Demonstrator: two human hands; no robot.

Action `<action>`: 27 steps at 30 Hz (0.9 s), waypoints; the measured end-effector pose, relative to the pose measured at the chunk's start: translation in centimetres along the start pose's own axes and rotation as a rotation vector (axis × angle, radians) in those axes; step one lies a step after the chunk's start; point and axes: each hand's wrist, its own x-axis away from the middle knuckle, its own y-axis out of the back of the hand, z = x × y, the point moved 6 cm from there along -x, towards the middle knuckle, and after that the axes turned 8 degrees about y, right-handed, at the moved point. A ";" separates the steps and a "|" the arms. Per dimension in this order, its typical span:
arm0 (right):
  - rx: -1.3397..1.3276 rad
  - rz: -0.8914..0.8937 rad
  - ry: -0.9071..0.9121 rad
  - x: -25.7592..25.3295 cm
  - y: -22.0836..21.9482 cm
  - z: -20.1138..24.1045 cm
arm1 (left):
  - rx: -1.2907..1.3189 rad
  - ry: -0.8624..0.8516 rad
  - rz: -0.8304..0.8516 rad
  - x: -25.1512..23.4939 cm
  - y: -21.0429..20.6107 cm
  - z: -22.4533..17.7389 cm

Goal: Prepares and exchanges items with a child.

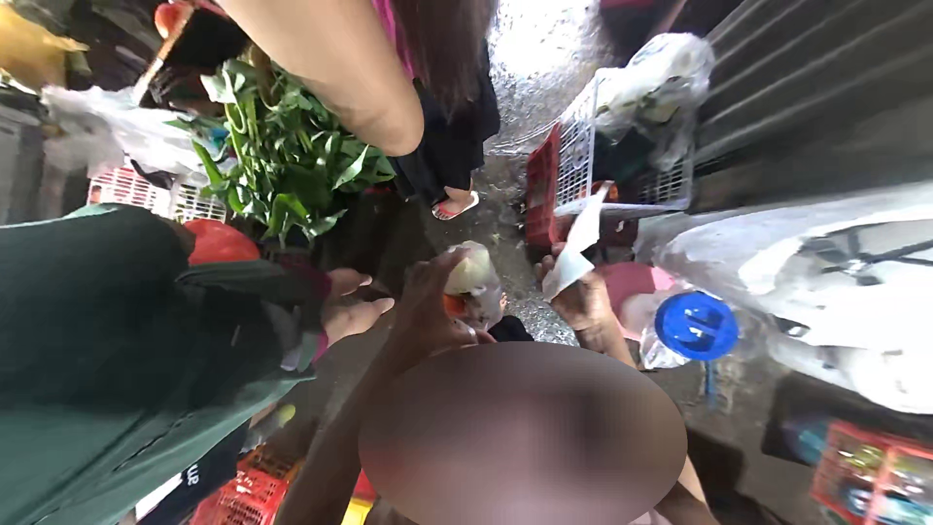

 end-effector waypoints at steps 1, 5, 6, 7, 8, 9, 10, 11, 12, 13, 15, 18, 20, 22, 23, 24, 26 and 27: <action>-0.002 -0.020 0.002 -0.2 0.0 0.0 | 0.002 0.009 0.020 -0.7 -0.5 -0.4; -0.130 -0.067 0.054 -0.6 1.4 1.9 | 0.038 0.013 0.021 -2.5 -2.3 -1.4; -0.162 -0.073 0.060 -0.9 2.1 2.5 | 0.074 0.032 0.015 -2.8 -2.5 -1.4; -0.186 -0.081 0.061 -1.4 2.8 3.4 | 0.118 0.046 0.003 -3.2 -2.7 -1.5; -0.176 -0.089 0.056 -2.1 3.3 4.4 | 0.162 0.046 -0.017 -3.7 -2.8 -1.7; -0.148 -0.082 0.046 -2.9 3.7 5.5 | 0.202 0.029 -0.035 -4.3 -2.8 -2.0; -0.111 -0.086 0.037 -3.9 3.9 6.7 | 0.207 0.002 -0.047 -5.0 -2.8 -2.3; -0.069 -0.097 0.035 -4.9 3.8 7.7 | 0.214 -0.032 -0.068 -5.8 -2.7 -2.7; -0.034 -0.110 0.028 -6.1 3.8 8.3 | 0.220 -0.054 -0.083 -6.4 -2.5 -2.9; -0.004 -0.122 0.021 -7.3 3.9 8.7 | 0.232 -0.068 -0.094 -7.1 -2.2 -3.3; 0.040 -0.166 0.002 -10.6 4.2 10.8 | 0.281 -0.077 -0.122 -9.7 -2.3 -4.4; 0.111 -0.443 -0.057 -15.1 3.2 12.2 | 0.286 -0.050 -0.028 -12.9 -2.9 -4.9; 0.125 -0.466 -0.076 -18.1 2.4 12.6 | 0.286 -0.073 0.032 -15.4 -3.1 -5.5; 0.052 -0.387 -0.051 -20.4 1.1 13.6 | 0.269 -0.117 0.003 -17.4 -2.9 -6.4; 0.004 -0.409 -0.038 -21.5 0.0 14.4 | 0.278 -0.154 -0.042 -18.3 -2.5 -6.9; -0.011 -0.430 -0.015 -22.6 -1.0 15.5 | 0.313 -0.182 -0.073 -19.1 -1.9 -7.4; -0.006 -0.425 0.048 -24.8 -2.7 17.6 | 0.419 -0.210 -0.097 -20.7 -0.8 -8.4; -0.019 -0.417 0.080 -25.7 -3.6 18.6 | 0.468 -0.239 -0.103 -21.4 -0.3 -8.9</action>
